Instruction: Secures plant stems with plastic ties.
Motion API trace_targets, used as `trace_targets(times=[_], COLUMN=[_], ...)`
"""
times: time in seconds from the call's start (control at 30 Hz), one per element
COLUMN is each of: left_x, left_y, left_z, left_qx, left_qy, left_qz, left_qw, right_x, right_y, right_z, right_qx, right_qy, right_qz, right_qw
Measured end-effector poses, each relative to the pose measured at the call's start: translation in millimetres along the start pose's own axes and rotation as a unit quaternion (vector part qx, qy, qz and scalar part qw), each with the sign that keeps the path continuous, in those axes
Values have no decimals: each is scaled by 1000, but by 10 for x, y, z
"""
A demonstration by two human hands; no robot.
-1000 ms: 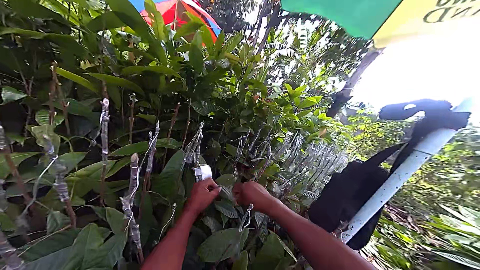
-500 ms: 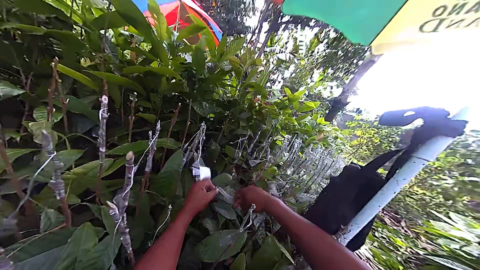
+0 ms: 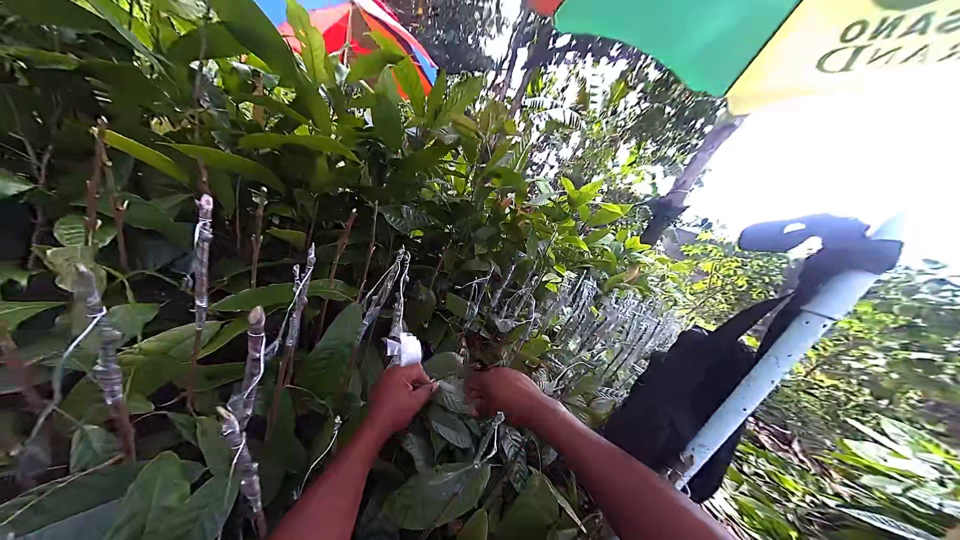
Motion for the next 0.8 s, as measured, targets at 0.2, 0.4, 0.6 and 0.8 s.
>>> trace_targets(times=[0.2,0.4,0.6,0.8], left_x=[-153,-70,-142,-31], left_y=[104,80,199,186], left_z=[14,-54,-91,-63], left_qx=[-1,-39,-23,2], left_qy=[-14,-59,-87,-29], left_qz=[10,40,68,-9], left_qw=[1000,997,994,1000], right_x=[342,382,612,347], right_y=[-508,-128,-243,-494], right_z=[-507,-345,-398,-512], right_qx=[108,-61,58,12], right_qy=[73,51,120,97], right_qz=[188,2,218,21], right_qw=[974,997,967,995])
Point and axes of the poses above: each hand's wrist, its own z-axis towards the middle knuckle, its own x-axis out of the back of the hand, y = z × x, the point moved 1 cm from there along z, towards the middle knuckle, and after that the axes turned 12 degrees about -z, right-handed, at the moved point
